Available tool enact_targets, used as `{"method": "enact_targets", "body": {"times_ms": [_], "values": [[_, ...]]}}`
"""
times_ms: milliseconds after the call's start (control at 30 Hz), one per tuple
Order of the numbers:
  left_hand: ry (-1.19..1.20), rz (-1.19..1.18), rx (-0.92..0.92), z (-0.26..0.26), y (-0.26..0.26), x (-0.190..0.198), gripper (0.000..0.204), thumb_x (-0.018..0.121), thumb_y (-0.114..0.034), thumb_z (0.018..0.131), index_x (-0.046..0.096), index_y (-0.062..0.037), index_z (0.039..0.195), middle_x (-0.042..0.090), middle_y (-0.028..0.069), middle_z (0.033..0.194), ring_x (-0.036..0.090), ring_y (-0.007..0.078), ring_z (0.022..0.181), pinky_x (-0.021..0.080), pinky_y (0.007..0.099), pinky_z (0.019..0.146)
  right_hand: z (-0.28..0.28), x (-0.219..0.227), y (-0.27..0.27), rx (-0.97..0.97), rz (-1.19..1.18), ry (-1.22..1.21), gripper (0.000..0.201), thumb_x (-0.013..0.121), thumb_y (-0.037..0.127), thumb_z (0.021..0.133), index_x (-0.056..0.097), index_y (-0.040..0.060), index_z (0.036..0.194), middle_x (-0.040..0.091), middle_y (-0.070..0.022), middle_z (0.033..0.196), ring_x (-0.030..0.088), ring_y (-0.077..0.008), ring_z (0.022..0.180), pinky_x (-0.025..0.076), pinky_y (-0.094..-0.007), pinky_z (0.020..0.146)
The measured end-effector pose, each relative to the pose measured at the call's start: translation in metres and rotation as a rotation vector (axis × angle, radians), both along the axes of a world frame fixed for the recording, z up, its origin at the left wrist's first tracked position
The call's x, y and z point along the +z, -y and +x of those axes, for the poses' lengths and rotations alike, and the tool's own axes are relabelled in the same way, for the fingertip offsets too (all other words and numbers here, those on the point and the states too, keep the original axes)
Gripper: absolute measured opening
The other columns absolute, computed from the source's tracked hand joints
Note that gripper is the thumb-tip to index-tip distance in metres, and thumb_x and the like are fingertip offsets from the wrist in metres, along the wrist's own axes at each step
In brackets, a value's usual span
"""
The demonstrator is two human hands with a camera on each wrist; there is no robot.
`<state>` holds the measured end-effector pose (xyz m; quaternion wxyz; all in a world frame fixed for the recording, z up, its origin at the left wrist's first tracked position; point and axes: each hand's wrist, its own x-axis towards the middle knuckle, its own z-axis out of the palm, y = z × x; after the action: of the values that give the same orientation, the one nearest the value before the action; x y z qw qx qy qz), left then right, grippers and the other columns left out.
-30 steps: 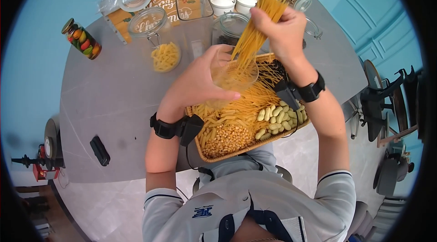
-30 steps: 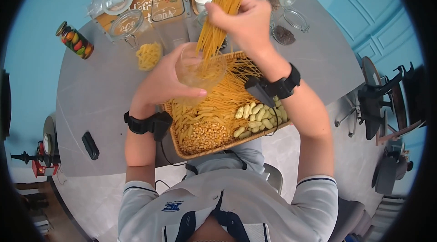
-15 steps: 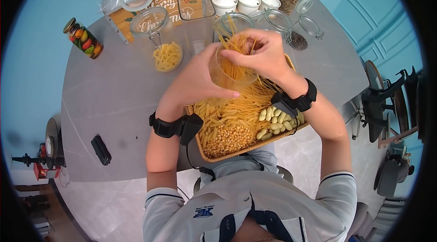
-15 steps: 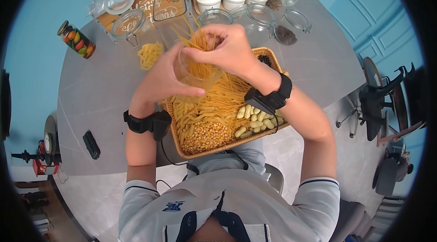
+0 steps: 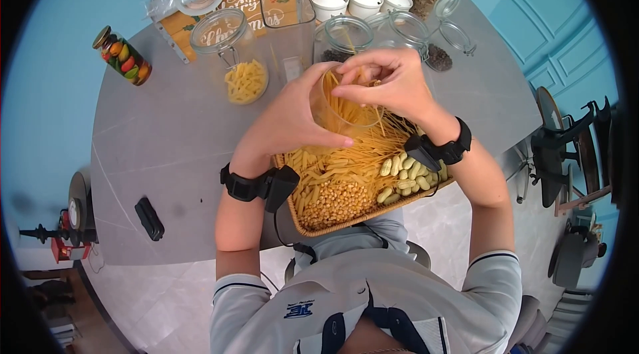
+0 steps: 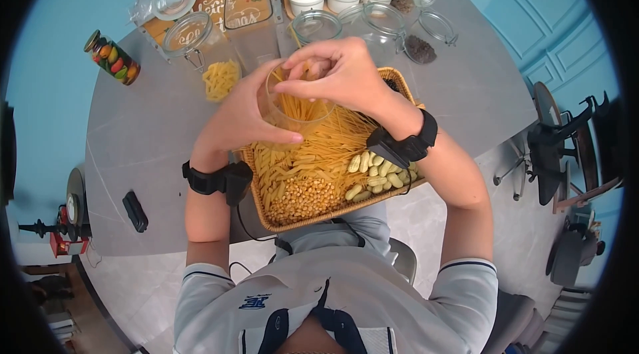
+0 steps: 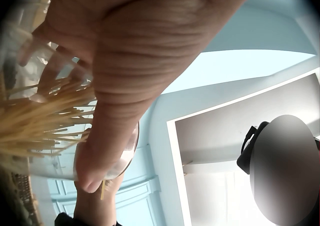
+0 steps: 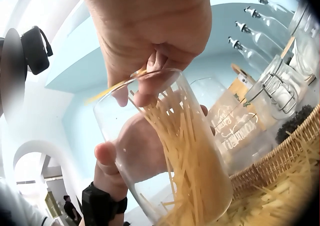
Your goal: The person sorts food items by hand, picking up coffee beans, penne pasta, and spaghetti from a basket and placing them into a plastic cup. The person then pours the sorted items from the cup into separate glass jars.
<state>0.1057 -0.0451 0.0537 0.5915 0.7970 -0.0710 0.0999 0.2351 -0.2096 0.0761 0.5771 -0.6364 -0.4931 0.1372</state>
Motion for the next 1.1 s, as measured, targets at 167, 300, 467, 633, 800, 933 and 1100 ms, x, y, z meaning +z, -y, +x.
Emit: {"method": "enact_targets", "body": {"times_ms": [167,300,467,633,800,933,1100], "values": [[-0.023,0.022,-0.019,0.000,-0.002,0.000,0.103,0.096,-0.022,0.058,0.044,-0.0005,0.145,0.056,0.0105,0.135,0.051,0.0192,0.127,0.039,0.0342,0.108,0.010,0.001,0.012,0.065,-0.077,0.136,0.015,0.081,0.009,0.082,0.077,-0.0016,0.093,0.070,-0.0035,0.065,0.058,-0.0023,0.052,0.044,-0.0184,0.049],[-0.036,-0.011,-0.067,0.001,0.000,0.002,0.103,0.096,-0.020,0.058,0.044,-0.0003,0.145,0.056,0.0105,0.135,0.050,0.0184,0.127,0.038,0.0337,0.109,0.003,0.012,0.017,0.043,-0.114,-0.040,0.015,0.078,0.010,0.085,0.077,-0.0023,0.094,0.071,-0.0040,0.065,0.063,-0.0047,0.053,0.046,-0.0186,0.048],[-0.044,-0.001,-0.088,0.000,0.000,0.004,0.103,0.095,-0.018,0.057,0.044,0.0003,0.145,0.056,0.0098,0.136,0.050,0.0178,0.129,0.038,0.0334,0.110,0.002,0.017,0.019,0.093,-0.041,-0.123,0.019,0.073,0.014,0.092,0.076,-0.0037,0.098,0.075,-0.0093,0.079,0.066,-0.0073,0.057,0.050,-0.0199,0.048],[-0.054,-0.076,-0.128,0.002,0.001,0.000,0.103,0.095,-0.018,0.057,0.044,0.0019,0.144,0.054,0.0088,0.137,0.049,0.0171,0.130,0.037,0.0327,0.111,0.010,0.022,0.018,0.058,0.075,-0.129,0.019,0.065,0.011,0.097,0.074,-0.0051,0.103,0.076,-0.0134,0.090,0.068,-0.0104,0.059,0.052,-0.0209,0.048],[-0.061,-0.129,-0.131,0.001,0.001,0.000,0.102,0.094,-0.016,0.058,0.043,0.0021,0.144,0.053,0.0085,0.139,0.048,0.0174,0.132,0.035,0.0331,0.113,0.019,0.030,0.021,-0.067,0.201,-0.066,0.019,0.064,0.009,0.097,0.072,-0.0057,0.106,0.076,-0.0140,0.092,0.069,-0.0118,0.062,0.052,-0.0208,0.049],[-0.069,-0.123,-0.091,0.001,-0.002,0.001,0.101,0.094,-0.015,0.059,0.043,0.0014,0.145,0.052,0.0087,0.139,0.047,0.0179,0.132,0.036,0.0336,0.113,0.015,0.035,0.018,-0.298,0.313,0.186,0.018,0.070,0.010,0.094,0.073,-0.0044,0.105,0.076,-0.0118,0.088,0.068,-0.0103,0.062,0.050,-0.0204,0.049],[-0.076,-0.207,-0.092,0.000,-0.001,-0.001,0.100,0.094,-0.019,0.062,0.042,0.0015,0.144,0.053,0.0119,0.138,0.048,0.0189,0.131,0.037,0.0330,0.112,0.009,0.011,0.004,-0.444,0.367,0.759,0.009,0.083,0.010,0.081,0.078,0.0041,0.086,0.072,-0.0049,0.071,0.058,-0.0087,0.052,0.046,-0.0222,0.047]]}}
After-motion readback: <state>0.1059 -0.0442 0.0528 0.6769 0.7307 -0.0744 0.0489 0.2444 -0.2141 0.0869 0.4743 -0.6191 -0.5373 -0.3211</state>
